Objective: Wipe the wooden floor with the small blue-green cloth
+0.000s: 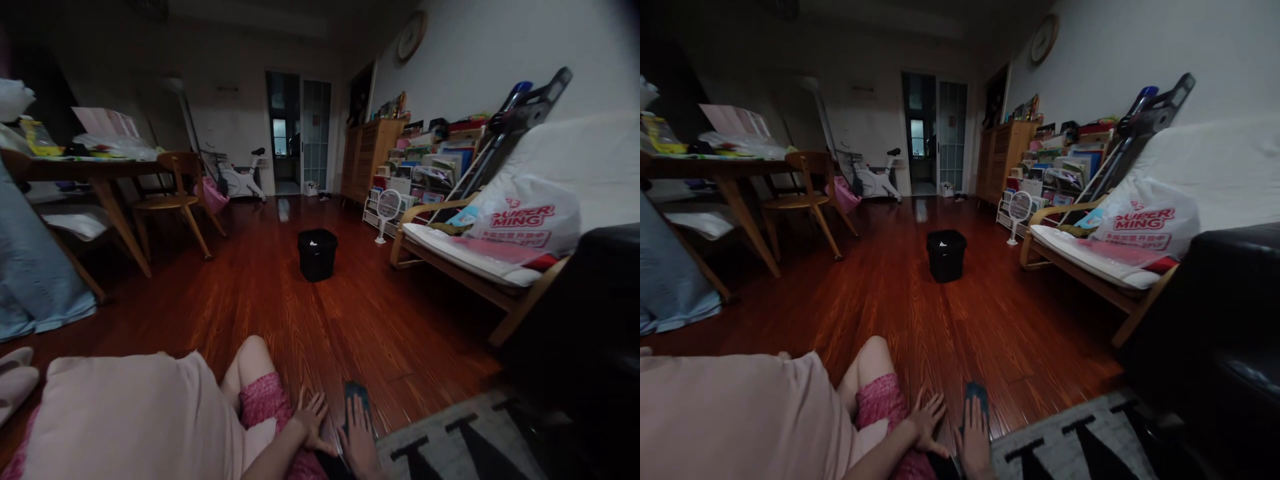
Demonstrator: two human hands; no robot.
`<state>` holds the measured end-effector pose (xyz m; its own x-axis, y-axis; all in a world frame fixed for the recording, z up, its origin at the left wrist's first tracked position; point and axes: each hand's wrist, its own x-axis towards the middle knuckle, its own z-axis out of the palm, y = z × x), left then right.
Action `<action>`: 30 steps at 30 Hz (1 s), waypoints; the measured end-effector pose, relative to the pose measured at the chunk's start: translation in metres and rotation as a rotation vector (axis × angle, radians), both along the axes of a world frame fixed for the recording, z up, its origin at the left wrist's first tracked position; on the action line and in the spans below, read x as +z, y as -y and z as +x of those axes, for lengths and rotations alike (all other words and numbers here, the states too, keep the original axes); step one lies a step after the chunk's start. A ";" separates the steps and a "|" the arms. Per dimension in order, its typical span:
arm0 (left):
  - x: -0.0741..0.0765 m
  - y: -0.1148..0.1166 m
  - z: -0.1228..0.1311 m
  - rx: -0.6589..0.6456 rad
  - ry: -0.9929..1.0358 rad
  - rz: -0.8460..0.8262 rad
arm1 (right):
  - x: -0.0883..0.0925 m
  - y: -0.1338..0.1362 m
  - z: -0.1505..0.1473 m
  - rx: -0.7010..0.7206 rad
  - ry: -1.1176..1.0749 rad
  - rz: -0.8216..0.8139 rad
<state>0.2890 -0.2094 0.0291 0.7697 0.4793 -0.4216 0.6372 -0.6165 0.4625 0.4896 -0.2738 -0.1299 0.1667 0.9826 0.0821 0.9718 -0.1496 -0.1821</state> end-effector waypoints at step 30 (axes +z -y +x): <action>0.009 0.005 0.003 0.039 -0.091 0.091 | 0.038 -0.029 -0.027 0.306 -0.052 -0.045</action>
<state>0.2916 -0.2143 0.0380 0.7106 0.5474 -0.4420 0.6980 -0.6276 0.3449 0.4628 -0.2449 -0.0924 -0.1350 0.9902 0.0368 0.9625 0.1399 -0.2325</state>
